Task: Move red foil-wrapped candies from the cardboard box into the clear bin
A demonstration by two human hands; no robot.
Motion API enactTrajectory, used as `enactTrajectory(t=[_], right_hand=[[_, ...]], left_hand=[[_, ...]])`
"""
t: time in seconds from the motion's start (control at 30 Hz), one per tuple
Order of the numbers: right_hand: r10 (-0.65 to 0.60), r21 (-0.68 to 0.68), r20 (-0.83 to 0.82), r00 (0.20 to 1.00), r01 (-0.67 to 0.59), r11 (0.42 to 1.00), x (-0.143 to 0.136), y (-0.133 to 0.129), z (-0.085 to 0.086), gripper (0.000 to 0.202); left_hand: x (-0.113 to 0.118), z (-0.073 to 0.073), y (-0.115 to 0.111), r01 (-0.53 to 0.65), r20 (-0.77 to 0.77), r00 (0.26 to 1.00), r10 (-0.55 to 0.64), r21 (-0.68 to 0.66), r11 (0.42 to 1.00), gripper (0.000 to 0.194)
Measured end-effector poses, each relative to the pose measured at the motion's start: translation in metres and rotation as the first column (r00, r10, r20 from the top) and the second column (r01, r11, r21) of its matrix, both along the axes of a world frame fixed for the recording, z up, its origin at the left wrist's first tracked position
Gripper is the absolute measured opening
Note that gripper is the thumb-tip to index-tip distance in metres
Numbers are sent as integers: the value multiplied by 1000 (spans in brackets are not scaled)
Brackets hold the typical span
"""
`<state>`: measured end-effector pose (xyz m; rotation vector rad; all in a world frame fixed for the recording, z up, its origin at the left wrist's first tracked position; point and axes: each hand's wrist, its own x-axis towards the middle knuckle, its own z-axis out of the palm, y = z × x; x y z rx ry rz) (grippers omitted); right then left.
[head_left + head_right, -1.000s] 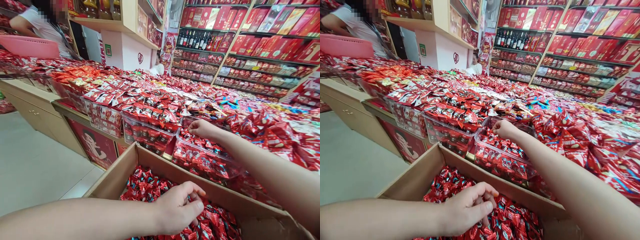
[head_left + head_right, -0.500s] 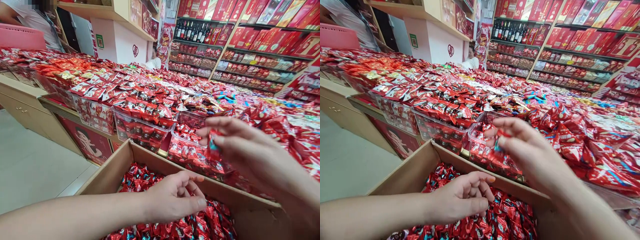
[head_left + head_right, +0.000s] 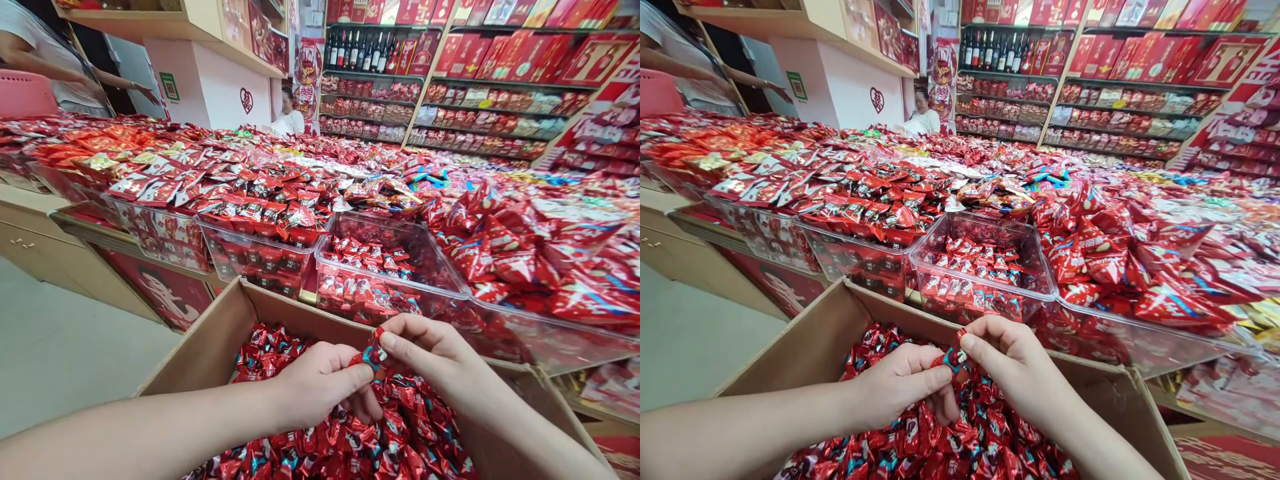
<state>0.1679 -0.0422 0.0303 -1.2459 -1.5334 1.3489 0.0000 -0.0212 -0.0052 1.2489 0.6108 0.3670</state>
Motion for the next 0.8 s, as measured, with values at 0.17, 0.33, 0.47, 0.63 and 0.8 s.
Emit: enactTrajectory(t=[0.17,0.33,0.47,0.63,0.8], right_hand=[[44,130,70,997,-52,990,3,-2,0,16],[188,52,304,934,-213,976,11,-3,1,13],[262,-67,406,876,-257,964,9,-9,2,13],[189,84,431,882,-248,965,5,-6,39,13],[-203,283,596,777,33,958,18,58,84,37]], left_hand=[[-1,4,0,17,-74,997,-8,121,992,25],[-5,6,0,44,-169,986,-10,196,980,27],[-6,7,-3,64,-185,982,-34,158,985,30],[-7,5,-1,-42,12,999,41,144,989,35],[-5,3,4,-127,62,991,121,93,987,34]])
